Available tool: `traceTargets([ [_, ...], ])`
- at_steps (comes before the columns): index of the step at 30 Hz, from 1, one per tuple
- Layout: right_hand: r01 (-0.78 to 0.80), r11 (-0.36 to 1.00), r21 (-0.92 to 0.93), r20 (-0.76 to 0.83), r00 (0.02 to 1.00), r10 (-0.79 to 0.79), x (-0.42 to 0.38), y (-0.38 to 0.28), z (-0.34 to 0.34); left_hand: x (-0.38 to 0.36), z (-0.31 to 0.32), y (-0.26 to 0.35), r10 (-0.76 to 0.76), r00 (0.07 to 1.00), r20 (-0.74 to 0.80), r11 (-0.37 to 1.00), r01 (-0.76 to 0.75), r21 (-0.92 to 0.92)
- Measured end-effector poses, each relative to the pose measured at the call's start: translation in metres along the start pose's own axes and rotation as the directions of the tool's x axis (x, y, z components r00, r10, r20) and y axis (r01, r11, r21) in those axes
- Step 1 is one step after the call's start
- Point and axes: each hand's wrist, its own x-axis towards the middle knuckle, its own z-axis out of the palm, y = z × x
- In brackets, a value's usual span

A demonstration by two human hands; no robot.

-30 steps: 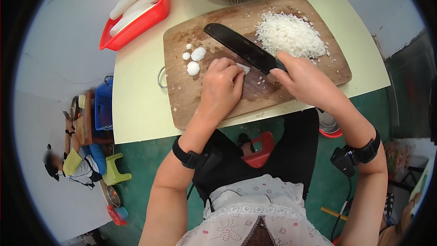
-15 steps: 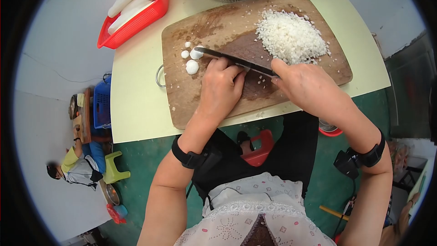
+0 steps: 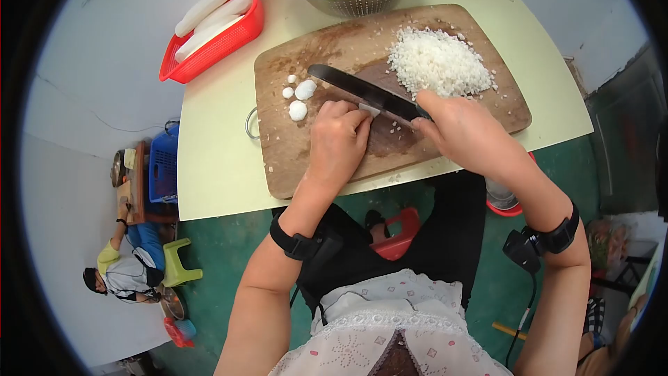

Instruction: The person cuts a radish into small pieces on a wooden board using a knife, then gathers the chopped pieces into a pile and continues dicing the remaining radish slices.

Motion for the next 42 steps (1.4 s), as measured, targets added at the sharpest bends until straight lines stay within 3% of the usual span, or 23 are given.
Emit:
traceTargets([
  [16,0.025,0.994,-0.109,0.046,0.999,-0.020,-0.006,-0.007,-0.008,0.002,0.000,0.000,-0.021,0.999,0.030,0.999,0.022,-0.027],
  [28,0.041,0.996,-0.077,0.116,0.993,-0.032,0.007,-0.008,-0.003,0.004,-0.002,0.003,-0.021,0.999,0.048,1.000,0.021,0.001],
  [34,-0.035,0.998,0.061,0.030,0.999,0.034,0.012,-0.001,0.007,0.003,0.000,0.001,0.012,1.000,0.013,1.000,-0.012,-0.004],
  [42,0.001,1.000,0.020,0.027,1.000,-0.002,-0.006,-0.003,-0.002,0.002,-0.001,0.001,0.002,0.999,0.037,1.000,-0.002,0.018],
])
